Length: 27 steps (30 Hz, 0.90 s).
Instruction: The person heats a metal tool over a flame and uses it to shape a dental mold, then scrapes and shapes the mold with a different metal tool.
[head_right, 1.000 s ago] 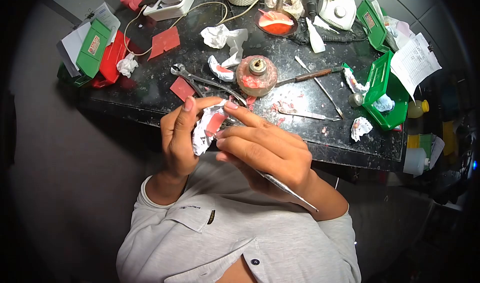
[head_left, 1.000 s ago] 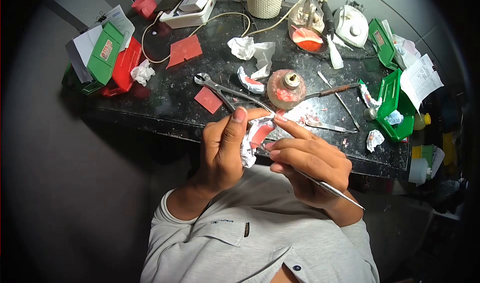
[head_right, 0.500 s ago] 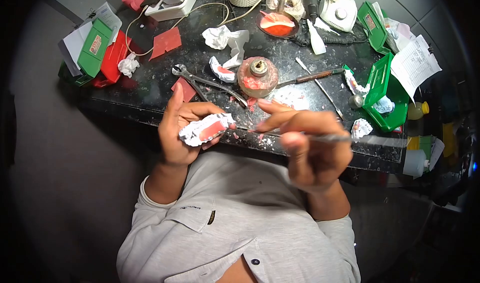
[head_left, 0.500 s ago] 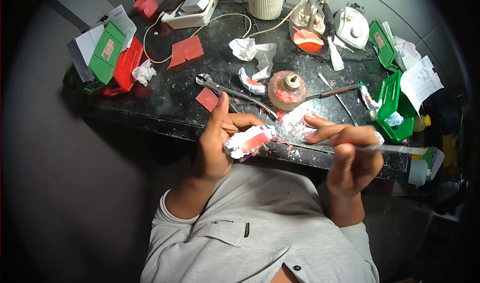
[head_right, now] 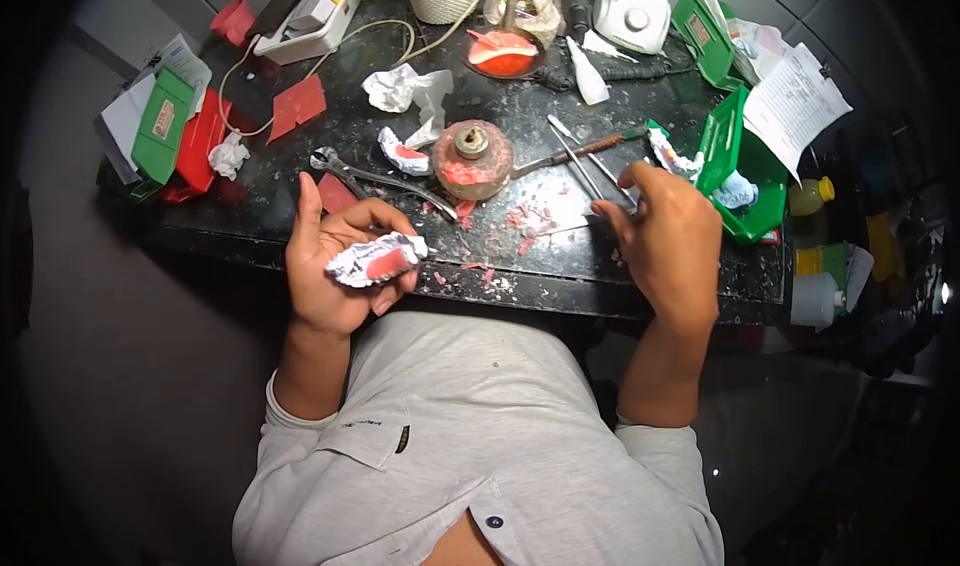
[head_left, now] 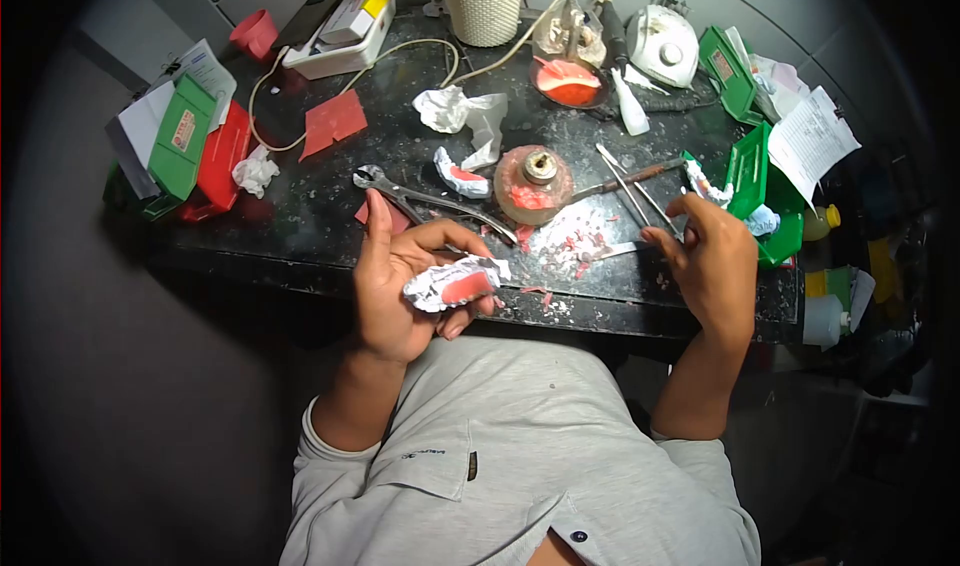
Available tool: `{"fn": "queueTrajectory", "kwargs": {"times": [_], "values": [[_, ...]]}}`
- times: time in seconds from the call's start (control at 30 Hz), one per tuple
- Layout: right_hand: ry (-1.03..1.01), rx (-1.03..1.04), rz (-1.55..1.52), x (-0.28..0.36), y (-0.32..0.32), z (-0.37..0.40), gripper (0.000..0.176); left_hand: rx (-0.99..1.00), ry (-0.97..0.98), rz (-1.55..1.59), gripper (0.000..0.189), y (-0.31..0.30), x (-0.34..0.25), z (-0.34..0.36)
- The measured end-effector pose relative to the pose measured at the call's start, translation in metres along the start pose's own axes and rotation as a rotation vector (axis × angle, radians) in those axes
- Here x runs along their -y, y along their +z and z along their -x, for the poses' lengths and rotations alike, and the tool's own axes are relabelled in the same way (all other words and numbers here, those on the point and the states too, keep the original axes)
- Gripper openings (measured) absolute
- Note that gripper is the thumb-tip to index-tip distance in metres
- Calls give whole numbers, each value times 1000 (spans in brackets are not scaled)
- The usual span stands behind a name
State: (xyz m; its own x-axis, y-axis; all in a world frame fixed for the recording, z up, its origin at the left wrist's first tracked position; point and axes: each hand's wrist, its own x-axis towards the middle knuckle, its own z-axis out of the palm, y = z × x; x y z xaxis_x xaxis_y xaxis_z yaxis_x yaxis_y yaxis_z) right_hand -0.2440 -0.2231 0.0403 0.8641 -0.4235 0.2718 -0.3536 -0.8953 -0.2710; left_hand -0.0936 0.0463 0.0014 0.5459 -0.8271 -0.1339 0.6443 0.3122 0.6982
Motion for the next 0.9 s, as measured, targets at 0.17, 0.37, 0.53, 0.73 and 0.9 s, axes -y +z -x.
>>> {"fn": "queueTrajectory", "kwargs": {"times": [0.17, 0.37, 0.53, 0.73, 0.9], "values": [[-133, 217, -44, -13, -1, 5, 20, -12, -30, -19, 118, 1, -2, 3], [-114, 197, -87, -16, -1, 9, 17, -10, 63, -172, 124, 8, -2, 6], [-91, 27, -54, -12, -5, 4, 19, -14, 95, -255, 126, 8, -4, 8], [-175, 191, -58, -16, 3, 3, 19, -56, 117, -370, 128, 13, -6, 10], [-198, 201, -47, -16, 4, 4, 20, -17, 146, -434, 129, 12, -8, 9]]}}
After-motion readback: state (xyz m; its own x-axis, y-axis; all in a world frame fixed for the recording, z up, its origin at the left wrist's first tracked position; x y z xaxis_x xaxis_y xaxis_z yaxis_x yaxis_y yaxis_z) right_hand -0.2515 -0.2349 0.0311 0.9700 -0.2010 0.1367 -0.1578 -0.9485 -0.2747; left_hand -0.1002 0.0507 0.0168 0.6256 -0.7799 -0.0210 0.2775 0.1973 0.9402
